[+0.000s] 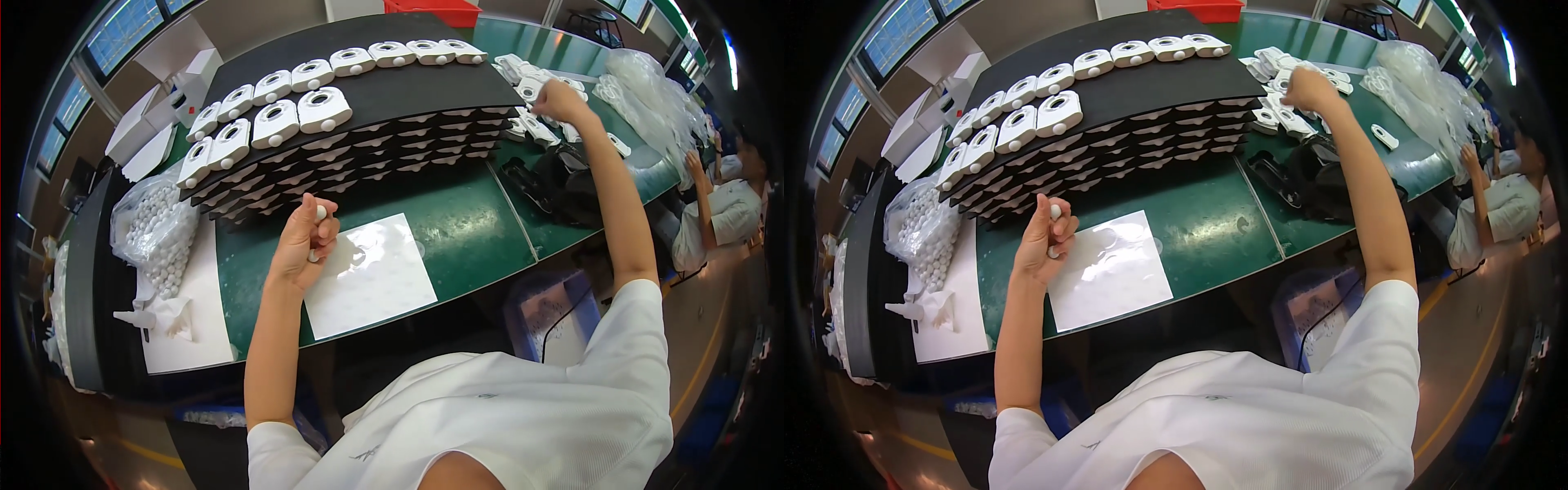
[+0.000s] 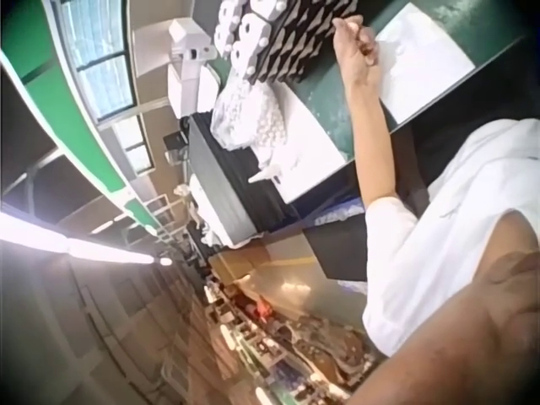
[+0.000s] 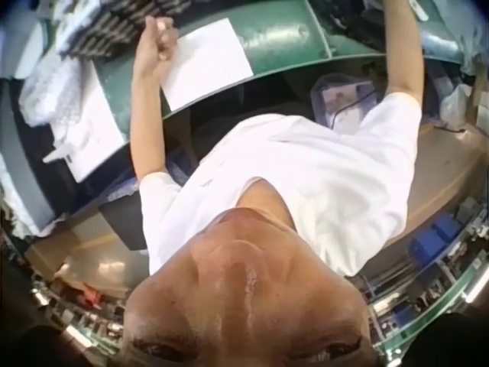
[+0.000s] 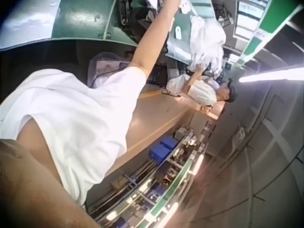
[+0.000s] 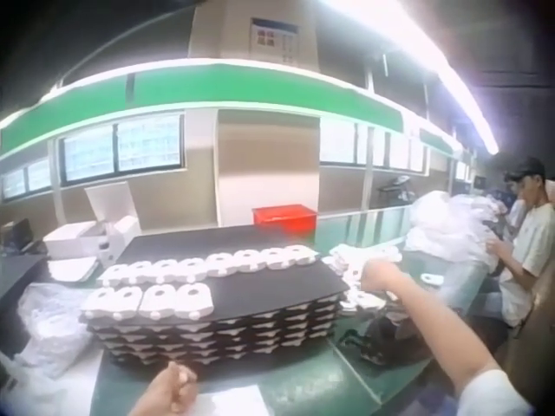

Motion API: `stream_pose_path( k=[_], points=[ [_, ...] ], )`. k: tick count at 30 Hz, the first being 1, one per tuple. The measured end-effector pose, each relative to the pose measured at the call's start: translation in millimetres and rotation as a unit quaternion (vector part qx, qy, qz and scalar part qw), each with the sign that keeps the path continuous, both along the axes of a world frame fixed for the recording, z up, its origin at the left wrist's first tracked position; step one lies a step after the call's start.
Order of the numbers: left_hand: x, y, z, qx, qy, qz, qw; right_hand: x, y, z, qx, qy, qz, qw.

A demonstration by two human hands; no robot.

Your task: Assembling plastic components by applying adhesive and joining parts at a factory workstation.

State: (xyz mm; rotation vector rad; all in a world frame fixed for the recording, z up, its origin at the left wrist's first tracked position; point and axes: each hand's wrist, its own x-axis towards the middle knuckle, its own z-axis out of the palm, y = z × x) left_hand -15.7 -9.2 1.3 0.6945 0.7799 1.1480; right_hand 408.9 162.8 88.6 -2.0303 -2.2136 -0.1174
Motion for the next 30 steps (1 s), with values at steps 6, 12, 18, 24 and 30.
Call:
stream_pose_path(
  k=[6, 12, 18, 24, 30],
  points=[
    [-0.8, -1.4, 5.9, 0.034, -0.019, 0.001, 0.999, 20.6, 4.4, -47.0, -0.065, -0.050, -0.023, 0.996],
    [1.5, 0.5, 7.0, 0.053, -0.028, -0.005, 0.998, 38.1, 2.1, -53.0, -0.158, 0.089, -0.065, 0.981],
    [-2.1, 2.6, 2.0, 0.042, -0.012, 0.025, 0.999, 16.0, -27.1, -31.8, 0.021, 0.049, -0.097, 0.994],
    [2.0, 0.1, 7.3, 0.033, -0.022, 0.035, 0.999, -1.5, -78.0, 3.6, 0.162, 0.216, 0.027, 0.962],
    [-6.5, 1.6, -3.3, 0.077, -0.009, 0.056, 0.995, -129.1, -170.0, -8.1, 0.101, 0.533, 0.201, 0.816]
  ],
)
